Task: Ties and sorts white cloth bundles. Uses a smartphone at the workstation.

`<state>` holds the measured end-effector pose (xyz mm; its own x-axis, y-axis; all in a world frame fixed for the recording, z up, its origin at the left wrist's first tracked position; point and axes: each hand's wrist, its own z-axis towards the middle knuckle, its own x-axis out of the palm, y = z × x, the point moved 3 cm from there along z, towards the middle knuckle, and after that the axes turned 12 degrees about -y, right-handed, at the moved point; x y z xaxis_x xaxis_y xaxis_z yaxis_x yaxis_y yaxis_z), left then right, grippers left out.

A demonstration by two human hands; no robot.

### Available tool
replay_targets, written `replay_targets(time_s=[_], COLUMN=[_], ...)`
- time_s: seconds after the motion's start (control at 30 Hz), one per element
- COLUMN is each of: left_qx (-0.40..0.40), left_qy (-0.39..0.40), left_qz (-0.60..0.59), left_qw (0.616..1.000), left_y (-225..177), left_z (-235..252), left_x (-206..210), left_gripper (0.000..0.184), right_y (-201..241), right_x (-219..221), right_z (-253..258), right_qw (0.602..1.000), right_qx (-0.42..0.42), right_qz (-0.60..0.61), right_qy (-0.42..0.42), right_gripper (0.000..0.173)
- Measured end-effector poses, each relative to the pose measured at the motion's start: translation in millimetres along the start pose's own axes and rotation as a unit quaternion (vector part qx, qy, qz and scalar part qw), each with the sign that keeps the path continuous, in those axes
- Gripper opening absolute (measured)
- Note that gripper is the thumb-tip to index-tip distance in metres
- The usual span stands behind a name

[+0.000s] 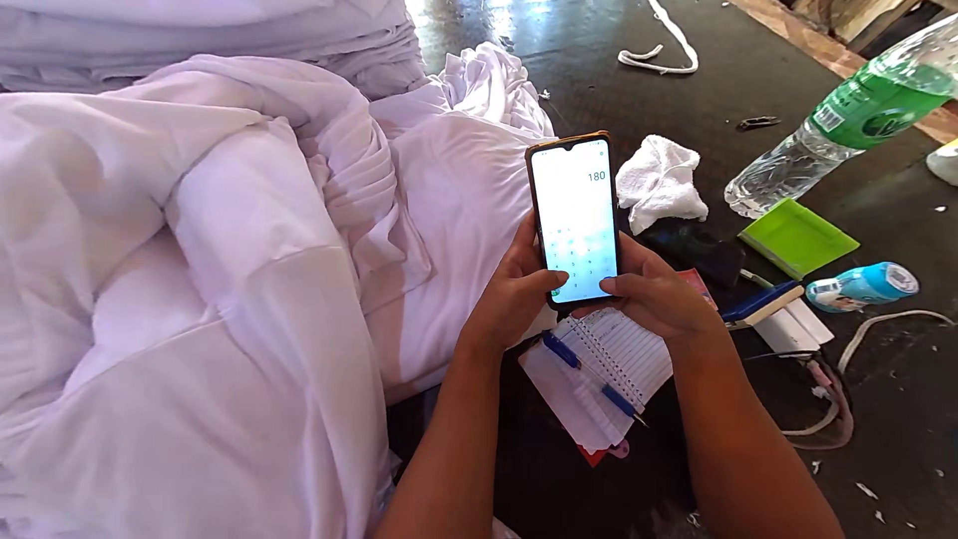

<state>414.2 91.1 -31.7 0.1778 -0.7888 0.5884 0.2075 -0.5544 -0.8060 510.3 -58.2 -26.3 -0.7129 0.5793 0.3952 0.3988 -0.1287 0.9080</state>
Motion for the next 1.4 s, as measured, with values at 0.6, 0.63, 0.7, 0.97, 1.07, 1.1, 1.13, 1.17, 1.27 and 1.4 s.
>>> replay_targets(time_s=[0.6,0.63,0.7,0.97,1.07,1.1,1.13,1.17,1.27,1.4], left_qx=[-0.008,-0.008,-0.007,-0.007,-0.003,0.001,0.003,0.004,0.0,-0.002], left_qy=[-0.009,-0.01,-0.01,-0.008,-0.003,-0.001,0.0,0.002,-0.004,-0.011], left_qz=[-0.006,-0.004,-0.004,-0.005,0.006,0.014,0.017,0.017,0.016,0.001], left_qw=[1.0,1.0,1.0,1.0,1.0,1.0,1.0,1.0,1.0,1.0], left_y=[-0.8,-0.8,-0.8,0.1,-0.2,-0.1,-0.1,0.1,0.0,0.0], left_z=[-0.5,-0.5,-0.3,-0.3,-0.5,-0.4,-0.3,-0.1,-0.3,-0.2], left_x=[0.3,0.5,0.6,0.0,0.3,0.6,0.8,0.8,0.9,0.1], left_gripper=[0.081,0.082,0.082,0.081,0.083,0.083,0.083,0.083,0.083,0.082], right_y=[-0.1,-0.4,-1.0,-2.3,-2.3,-2.2,-2.3,-2.7,-2.2,-0.5], right_x=[2.4,2.5,2.8,9.7,9.9,10.6,12.1,14.3,21.5,12.5], right_z=[0.4,0.5,0.7,1.8,2.1,2.1,2.1,2.3,2.2,1.1], right_qw=[0.999,0.999,0.999,0.995,0.995,0.994,0.992,0.988,0.977,0.992], right_qx=[0.004,0.005,0.003,-0.02,-0.02,-0.022,-0.025,-0.03,-0.035,-0.023], right_qz=[0.01,0.008,-0.001,-0.046,-0.051,-0.057,-0.066,-0.078,-0.108,-0.063], right_qy=[-0.03,-0.036,-0.043,-0.082,-0.088,-0.094,-0.106,-0.127,-0.181,-0.111], right_gripper=[0.044,0.045,0.048,0.054,0.048,0.047,0.047,0.048,0.048,0.044])
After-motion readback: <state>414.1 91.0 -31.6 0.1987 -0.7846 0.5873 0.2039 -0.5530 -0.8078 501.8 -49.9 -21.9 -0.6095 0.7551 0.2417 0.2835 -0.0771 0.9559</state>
